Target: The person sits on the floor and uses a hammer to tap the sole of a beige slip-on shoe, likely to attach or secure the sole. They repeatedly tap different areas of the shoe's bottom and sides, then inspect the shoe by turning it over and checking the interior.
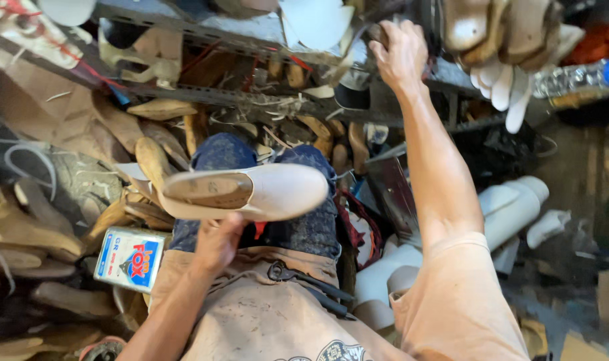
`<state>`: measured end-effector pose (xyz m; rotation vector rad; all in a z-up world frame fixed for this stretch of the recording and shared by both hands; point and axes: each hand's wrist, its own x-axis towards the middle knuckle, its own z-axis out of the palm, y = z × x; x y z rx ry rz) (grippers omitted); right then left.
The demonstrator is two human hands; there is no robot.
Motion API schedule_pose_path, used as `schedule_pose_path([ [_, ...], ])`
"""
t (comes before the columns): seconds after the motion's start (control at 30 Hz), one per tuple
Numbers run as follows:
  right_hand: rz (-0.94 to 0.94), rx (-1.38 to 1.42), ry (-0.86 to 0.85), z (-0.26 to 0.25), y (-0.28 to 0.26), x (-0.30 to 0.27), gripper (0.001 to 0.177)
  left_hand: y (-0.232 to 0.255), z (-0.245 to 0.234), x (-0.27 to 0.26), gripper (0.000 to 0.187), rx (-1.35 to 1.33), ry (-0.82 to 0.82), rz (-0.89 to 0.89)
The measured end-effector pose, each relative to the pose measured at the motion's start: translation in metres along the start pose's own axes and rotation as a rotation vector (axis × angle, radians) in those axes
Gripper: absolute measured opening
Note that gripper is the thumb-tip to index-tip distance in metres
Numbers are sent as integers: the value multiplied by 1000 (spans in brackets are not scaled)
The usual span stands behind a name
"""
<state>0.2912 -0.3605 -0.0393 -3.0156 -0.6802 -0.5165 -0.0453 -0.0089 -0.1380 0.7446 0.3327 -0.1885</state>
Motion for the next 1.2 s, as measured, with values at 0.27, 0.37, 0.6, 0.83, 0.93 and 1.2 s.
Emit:
schedule_pose_path([
  [0.27, -80, 275, 261, -49, -84, -42, 38, 126, 55, 22, 72, -645, -270, -108],
  [0.37, -9, 475, 170, -50, -139, -109, 26, 112, 49, 15, 76, -692, -88, -147],
  [0.6, 334, 890, -104, -77, -231, -232, 34, 98, 23, 3, 91, -761, -179, -225],
  [0.83, 303, 930, -136, -100, -257, -249, 31, 96, 11, -4, 99, -782, -320, -250],
  [0.93, 317, 1028, -195, -110, -273, -244, 33, 97, 7, -6, 99, -784, -408, -237],
  [1.2, 874, 2251, -697, -112, -335, -226, 58, 104, 24, -17, 97, -741, -426, -255],
])
